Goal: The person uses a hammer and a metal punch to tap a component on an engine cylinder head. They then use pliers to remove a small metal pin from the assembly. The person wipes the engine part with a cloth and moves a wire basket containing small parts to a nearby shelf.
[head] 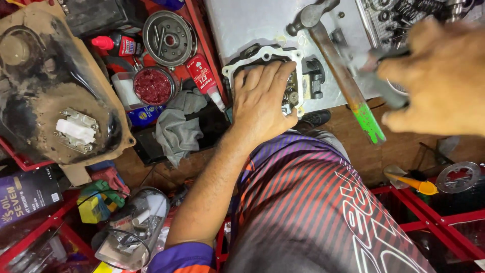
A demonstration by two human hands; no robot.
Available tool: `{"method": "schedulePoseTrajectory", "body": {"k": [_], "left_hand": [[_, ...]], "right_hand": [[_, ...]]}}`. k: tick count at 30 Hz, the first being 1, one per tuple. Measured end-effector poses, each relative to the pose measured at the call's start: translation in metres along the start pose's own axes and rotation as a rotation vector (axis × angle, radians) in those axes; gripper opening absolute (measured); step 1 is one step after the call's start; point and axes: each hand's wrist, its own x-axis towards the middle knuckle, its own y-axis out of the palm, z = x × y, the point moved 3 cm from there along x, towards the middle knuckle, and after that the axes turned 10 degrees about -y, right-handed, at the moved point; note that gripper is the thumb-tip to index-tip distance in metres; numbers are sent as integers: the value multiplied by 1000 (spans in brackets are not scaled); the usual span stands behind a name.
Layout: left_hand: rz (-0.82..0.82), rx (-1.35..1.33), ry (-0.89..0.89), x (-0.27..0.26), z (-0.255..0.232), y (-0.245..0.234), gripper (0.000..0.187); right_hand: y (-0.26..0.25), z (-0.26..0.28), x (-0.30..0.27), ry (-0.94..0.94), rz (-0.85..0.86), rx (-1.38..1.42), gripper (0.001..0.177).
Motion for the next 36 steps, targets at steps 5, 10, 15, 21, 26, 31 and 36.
{"method": "schedulePoseTrajectory", "body": {"k": [5,10,15,21,26,31,36], "left_hand": [[-22,-7,14,-1,0,-1,83],[-47,-24,25,-2,1,-3,83],[-34,-4,16,-4,2,-1,86],[-22,-30,21,-5,4,0,85],[-35,-36,38,-6,4,-1,81],[-46,-34,46,-6,4,-2,81],[-37,-40,35,-7,4,-1,81]], "right_hand": [[-62,34,-26,-199,111,128,66],[-81,44,-11,-263,133,183,73],[-81,46,2,-240,170,146,71],[-86,46,2,-236,129,157,66],[-103,44,-5,-256,210,173,71],[-112,46,-9,-273,259,161,71],[-113,47,-8,-255,282,110,73]]}}
